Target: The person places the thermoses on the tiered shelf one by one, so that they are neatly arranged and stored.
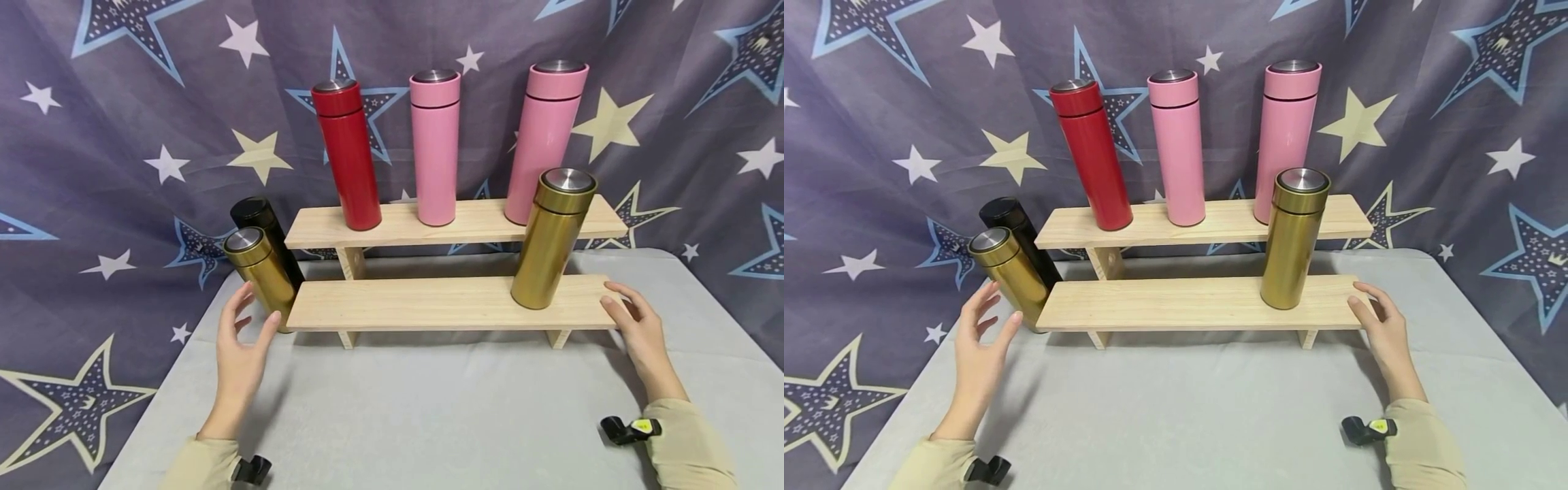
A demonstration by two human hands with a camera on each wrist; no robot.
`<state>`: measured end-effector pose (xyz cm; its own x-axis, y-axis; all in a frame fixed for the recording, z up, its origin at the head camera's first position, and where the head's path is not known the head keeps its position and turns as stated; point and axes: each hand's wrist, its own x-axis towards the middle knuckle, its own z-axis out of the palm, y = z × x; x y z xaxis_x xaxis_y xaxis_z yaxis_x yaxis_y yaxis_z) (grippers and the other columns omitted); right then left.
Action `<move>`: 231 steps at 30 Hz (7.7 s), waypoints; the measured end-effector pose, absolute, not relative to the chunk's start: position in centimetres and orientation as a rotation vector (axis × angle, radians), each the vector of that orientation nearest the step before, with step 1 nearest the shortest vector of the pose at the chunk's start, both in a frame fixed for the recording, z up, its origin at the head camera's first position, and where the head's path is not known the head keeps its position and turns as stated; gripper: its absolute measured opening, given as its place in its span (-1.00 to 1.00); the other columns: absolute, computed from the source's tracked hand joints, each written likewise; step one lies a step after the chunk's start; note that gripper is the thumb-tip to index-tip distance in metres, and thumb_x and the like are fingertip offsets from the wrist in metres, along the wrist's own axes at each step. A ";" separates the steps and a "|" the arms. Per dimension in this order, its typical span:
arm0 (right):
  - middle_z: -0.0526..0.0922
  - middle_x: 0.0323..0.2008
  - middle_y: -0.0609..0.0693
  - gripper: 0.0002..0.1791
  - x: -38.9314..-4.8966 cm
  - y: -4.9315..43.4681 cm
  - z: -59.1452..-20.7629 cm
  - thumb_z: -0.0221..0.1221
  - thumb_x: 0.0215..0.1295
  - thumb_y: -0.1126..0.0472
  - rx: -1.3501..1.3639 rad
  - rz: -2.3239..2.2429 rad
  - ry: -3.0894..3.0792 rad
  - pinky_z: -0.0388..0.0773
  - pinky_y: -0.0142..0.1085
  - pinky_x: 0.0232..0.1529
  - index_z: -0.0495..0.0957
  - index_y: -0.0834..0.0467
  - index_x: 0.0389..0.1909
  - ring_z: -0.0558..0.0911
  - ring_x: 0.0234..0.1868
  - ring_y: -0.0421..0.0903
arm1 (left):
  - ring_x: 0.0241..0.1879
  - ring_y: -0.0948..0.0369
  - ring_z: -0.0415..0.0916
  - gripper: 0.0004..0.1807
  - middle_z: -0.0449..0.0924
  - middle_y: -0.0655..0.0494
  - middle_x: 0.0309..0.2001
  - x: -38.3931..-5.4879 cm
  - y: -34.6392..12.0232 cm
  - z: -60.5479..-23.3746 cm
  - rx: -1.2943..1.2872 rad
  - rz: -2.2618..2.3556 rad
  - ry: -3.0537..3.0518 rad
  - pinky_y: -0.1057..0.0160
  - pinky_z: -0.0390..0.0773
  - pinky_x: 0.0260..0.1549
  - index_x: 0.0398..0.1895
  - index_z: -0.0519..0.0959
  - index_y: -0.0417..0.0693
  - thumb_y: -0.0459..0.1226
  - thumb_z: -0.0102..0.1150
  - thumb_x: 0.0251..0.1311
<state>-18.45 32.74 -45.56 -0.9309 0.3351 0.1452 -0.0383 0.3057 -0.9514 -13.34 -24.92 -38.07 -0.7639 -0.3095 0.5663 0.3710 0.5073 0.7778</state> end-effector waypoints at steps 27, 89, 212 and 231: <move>0.46 0.09 -0.28 -0.52 -18.4 32.8 -45.6 0.15 0.42 -0.03 -0.280 1.668 -2.264 0.38 -0.69 -0.16 0.46 -0.14 0.34 0.45 -0.08 -0.48 | 0.43 0.01 0.07 -0.14 0.09 -0.06 0.48 -16.2 -26.4 -37.4 0.034 -1.433 -2.050 -0.06 0.18 0.32 0.54 0.05 -0.15 -0.36 0.28 0.24; 0.48 -0.01 -0.39 -0.52 -18.4 32.7 -45.7 0.13 0.45 -0.03 -0.230 1.674 -2.268 0.40 -0.66 -0.17 0.44 -0.12 0.35 0.49 -0.10 -0.47 | 0.01 0.26 0.36 -0.07 0.37 0.14 0.08 -19.7 -26.6 -39.5 0.084 -1.508 -1.965 0.30 0.44 -0.05 0.45 0.21 -0.04 -0.44 0.48 -0.02; 0.48 0.05 -0.34 -0.52 -18.4 32.7 -45.6 0.14 0.43 -0.01 -0.273 1.693 -2.255 0.40 -0.69 -0.18 0.45 -0.15 0.35 0.48 -0.13 -0.49 | -0.03 0.18 0.50 -0.07 0.52 0.09 0.04 -16.0 -15.8 -33.5 -0.372 -1.496 -1.919 0.27 0.48 -0.01 0.37 0.34 -0.10 -0.45 0.57 -0.17; 0.50 -0.02 -0.39 -0.53 -18.4 32.6 -45.6 0.15 0.43 0.00 -0.220 1.682 -2.244 0.41 -0.67 -0.20 0.47 -0.13 0.33 0.51 -0.13 -0.47 | 0.07 0.15 0.51 -0.08 0.53 -0.01 0.09 -16.8 -13.1 -34.0 -0.453 -1.542 -1.914 0.13 0.54 0.07 0.37 0.33 -0.10 -0.40 0.57 -0.14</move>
